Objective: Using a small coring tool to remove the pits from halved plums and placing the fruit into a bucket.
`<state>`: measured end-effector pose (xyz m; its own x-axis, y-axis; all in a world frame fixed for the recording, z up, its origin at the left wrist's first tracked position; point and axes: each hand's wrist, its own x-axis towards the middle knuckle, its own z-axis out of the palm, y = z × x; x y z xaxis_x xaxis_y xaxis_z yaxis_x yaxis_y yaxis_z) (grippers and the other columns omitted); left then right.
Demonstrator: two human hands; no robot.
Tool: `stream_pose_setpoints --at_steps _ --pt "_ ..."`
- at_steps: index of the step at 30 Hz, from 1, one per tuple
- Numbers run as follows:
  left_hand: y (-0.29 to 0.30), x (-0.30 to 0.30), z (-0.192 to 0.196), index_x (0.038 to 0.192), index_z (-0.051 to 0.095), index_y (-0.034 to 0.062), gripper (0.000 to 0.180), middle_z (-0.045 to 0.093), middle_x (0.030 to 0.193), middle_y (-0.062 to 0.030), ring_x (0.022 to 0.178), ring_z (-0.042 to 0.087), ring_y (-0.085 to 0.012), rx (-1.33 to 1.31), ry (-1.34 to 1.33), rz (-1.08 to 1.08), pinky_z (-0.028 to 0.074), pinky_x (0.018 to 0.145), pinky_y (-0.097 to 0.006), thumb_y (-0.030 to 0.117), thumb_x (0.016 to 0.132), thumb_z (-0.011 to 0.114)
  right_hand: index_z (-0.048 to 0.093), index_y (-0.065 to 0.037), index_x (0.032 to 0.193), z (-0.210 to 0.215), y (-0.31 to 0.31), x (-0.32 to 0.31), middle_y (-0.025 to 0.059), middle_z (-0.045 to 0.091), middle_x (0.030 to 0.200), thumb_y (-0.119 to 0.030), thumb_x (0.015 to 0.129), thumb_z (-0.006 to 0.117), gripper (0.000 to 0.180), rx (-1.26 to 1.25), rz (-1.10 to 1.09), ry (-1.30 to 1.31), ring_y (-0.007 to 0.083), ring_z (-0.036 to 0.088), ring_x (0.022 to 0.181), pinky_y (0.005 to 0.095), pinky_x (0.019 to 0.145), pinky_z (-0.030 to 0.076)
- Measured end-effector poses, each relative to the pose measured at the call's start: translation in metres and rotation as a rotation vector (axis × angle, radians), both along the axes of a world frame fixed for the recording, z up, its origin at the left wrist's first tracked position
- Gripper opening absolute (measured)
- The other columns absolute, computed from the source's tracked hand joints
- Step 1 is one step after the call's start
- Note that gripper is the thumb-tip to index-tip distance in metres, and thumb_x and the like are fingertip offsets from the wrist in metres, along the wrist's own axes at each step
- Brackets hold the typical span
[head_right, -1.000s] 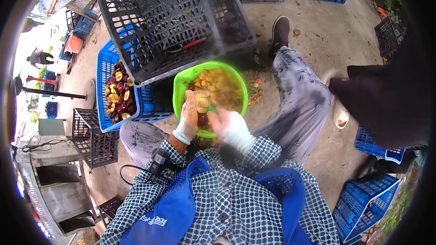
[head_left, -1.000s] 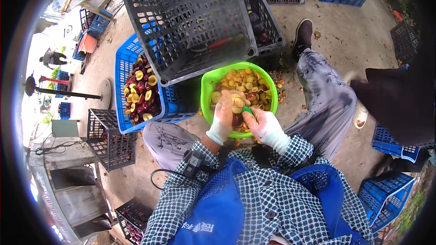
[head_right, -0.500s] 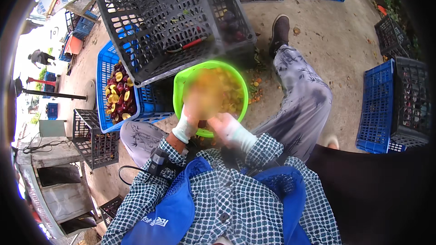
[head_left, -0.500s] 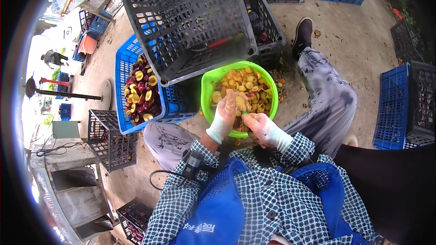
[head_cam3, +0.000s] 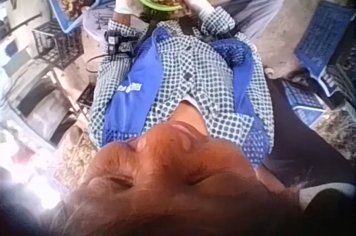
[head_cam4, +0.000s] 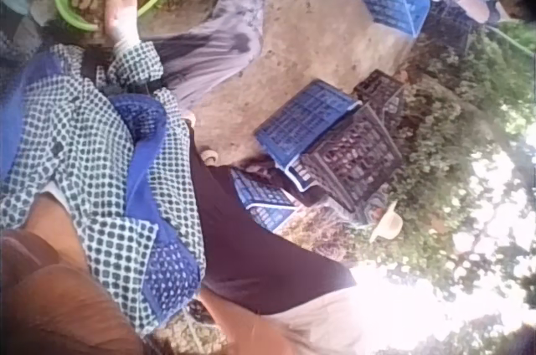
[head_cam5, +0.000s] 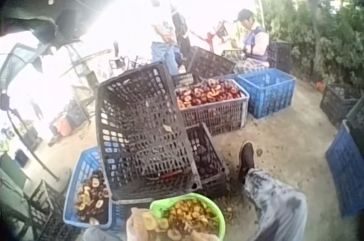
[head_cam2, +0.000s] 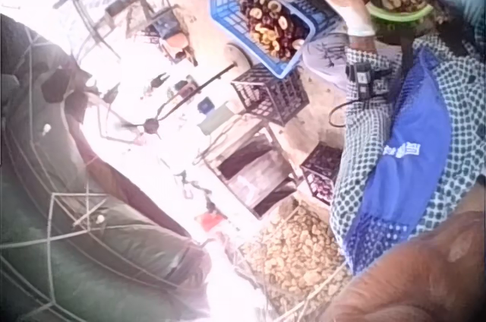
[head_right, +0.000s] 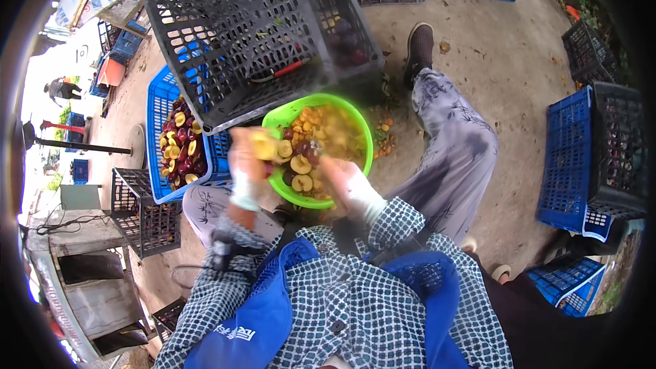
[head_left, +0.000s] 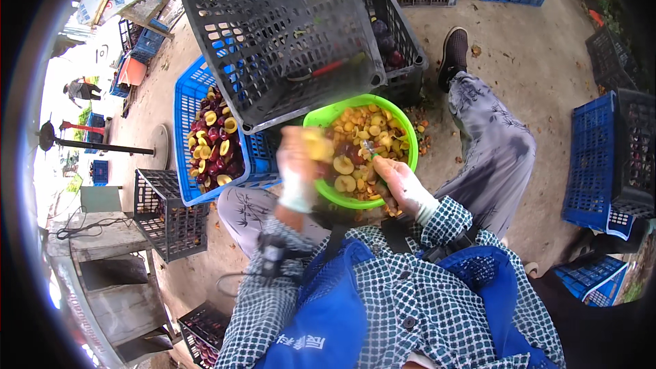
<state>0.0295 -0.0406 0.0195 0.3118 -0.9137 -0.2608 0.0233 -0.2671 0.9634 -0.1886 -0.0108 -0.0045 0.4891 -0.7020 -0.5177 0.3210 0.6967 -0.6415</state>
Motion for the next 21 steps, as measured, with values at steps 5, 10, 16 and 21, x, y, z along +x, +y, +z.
stream_pose_setpoints --at_steps 5,10,16,21 --pt "-0.019 0.129 0.060 0.119 0.065 0.0013 0.039 0.070 0.112 -0.0181 0.102 0.065 -0.0331 -0.496 -1.781 0.282 0.051 0.091 -0.041 0.035 0.099 0.064 0.057 -0.005 0.097 -0.004 -0.007 0.001 -0.0020 0.046 0.063 -0.051 0.104 0.048 0.047 -0.138 -0.109 0.172 0.0079 0.036 0.038 0.0234 0.034 0.032" --pt "-0.003 0.049 0.016 0.118 0.068 0.0128 0.036 0.072 0.107 -0.0125 0.092 0.068 -0.0300 -0.295 -1.537 -0.496 0.057 0.077 -0.043 0.018 0.083 0.073 0.065 -0.002 0.115 -0.003 -0.006 0.004 -0.0041 0.056 0.071 -0.046 0.100 0.058 0.047 -0.075 -0.166 0.178 0.0055 0.046 0.052 0.0227 0.046 0.038" --pt "-0.047 0.045 -0.104 0.111 0.071 0.0154 0.027 0.073 0.099 -0.0147 0.086 0.072 -0.0332 -0.255 -1.653 -0.883 0.058 0.074 -0.043 0.029 0.095 0.054 0.059 -0.006 0.097 -0.019 -0.003 0.004 -0.0039 0.048 0.063 -0.044 0.103 0.052 0.039 -0.104 -0.097 0.241 0.0071 0.040 0.041 0.0233 0.037 0.032" --pt "-0.062 0.027 -0.084 0.104 0.070 0.0091 0.027 0.073 0.090 -0.0162 0.079 0.071 -0.0347 0.286 -1.163 -0.747 0.058 0.070 -0.044 0.031 0.091 0.061 0.058 -0.006 0.099 -0.005 -0.006 0.010 -0.0037 0.048 0.063 -0.043 0.104 0.052 0.037 -0.137 -0.073 0.225 0.0074 0.041 0.040 0.0237 0.037 0.033"
